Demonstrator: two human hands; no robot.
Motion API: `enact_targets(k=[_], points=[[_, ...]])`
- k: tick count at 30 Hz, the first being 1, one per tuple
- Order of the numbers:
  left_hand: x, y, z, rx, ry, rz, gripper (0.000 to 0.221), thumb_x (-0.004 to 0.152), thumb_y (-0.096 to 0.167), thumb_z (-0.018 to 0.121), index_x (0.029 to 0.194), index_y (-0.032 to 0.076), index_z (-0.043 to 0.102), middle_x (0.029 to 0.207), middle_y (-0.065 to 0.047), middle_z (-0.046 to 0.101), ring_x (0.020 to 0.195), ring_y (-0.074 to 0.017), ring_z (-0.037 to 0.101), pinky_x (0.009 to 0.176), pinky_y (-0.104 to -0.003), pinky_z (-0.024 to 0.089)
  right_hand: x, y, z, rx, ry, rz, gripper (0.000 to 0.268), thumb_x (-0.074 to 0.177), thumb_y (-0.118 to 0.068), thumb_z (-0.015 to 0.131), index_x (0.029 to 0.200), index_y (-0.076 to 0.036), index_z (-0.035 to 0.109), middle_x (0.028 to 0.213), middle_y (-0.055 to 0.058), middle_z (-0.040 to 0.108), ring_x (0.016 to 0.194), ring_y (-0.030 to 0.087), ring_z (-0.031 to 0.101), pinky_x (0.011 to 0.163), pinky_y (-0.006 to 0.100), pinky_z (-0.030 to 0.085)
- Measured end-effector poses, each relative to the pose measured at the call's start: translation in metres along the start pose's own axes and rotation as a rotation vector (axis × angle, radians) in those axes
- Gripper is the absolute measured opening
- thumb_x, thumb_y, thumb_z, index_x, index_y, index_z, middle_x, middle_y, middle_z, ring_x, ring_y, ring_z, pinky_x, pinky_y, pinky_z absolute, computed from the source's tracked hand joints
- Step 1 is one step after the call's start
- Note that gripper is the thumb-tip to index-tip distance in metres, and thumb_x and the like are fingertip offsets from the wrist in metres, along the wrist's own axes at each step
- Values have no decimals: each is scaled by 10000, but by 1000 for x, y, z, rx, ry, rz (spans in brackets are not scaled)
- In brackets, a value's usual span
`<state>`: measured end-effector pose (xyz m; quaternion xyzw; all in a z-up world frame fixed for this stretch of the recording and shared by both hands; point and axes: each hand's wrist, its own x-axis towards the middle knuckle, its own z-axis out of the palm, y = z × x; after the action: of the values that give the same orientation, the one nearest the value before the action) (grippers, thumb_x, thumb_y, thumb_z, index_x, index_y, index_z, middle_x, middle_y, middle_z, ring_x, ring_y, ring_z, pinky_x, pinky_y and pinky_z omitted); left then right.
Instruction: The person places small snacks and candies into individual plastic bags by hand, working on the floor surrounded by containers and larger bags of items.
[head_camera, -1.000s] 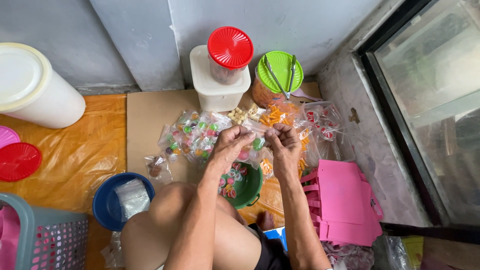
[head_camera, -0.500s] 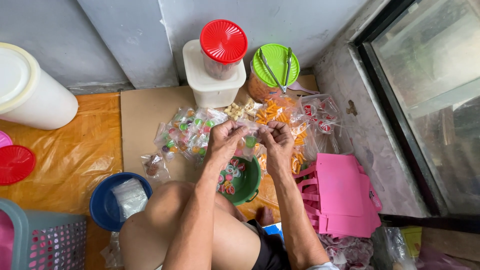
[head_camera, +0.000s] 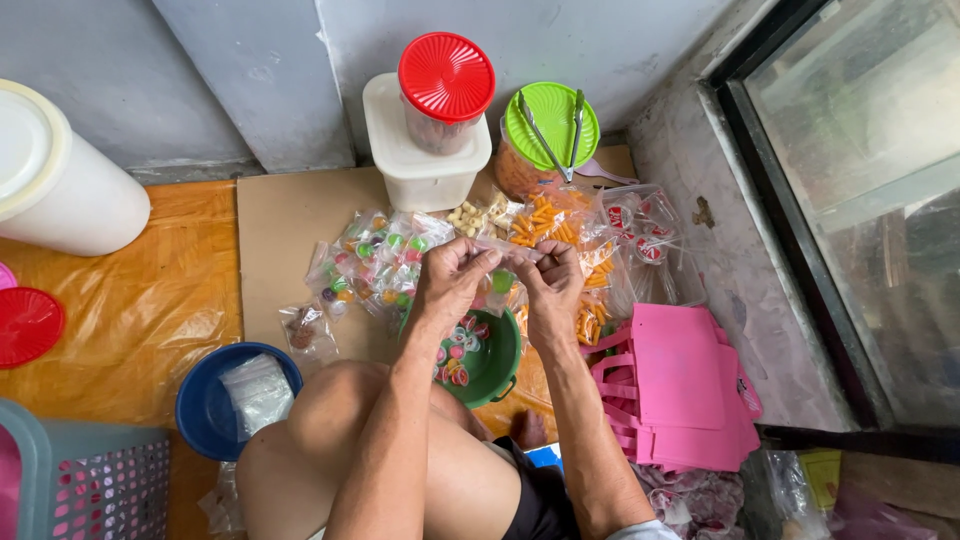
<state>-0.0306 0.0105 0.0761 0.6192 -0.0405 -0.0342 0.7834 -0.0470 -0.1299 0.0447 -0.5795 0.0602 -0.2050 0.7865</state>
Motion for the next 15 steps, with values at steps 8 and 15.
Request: enact_targets(k=[8, 15], points=[[0, -7, 1, 17, -18, -18, 174, 925, 170, 767, 826, 35, 719, 622, -64, 649, 610, -78, 525, 599, -222, 441, 3, 14, -10, -34, -16, -31, 356, 879, 70, 732, 1133, -7, 496, 864, 129, 709, 763, 168, 716, 750, 269, 602], [3, -19, -3, 93, -78, -52, 157, 946, 166, 727, 1021, 30, 751, 780, -131, 729, 729, -122, 602, 691, -275, 506, 2, 19, -15, -71, -18, -30, 334, 890, 53, 723, 1142, -10, 513, 860, 131, 718, 761, 157, 701, 730, 257, 597]])
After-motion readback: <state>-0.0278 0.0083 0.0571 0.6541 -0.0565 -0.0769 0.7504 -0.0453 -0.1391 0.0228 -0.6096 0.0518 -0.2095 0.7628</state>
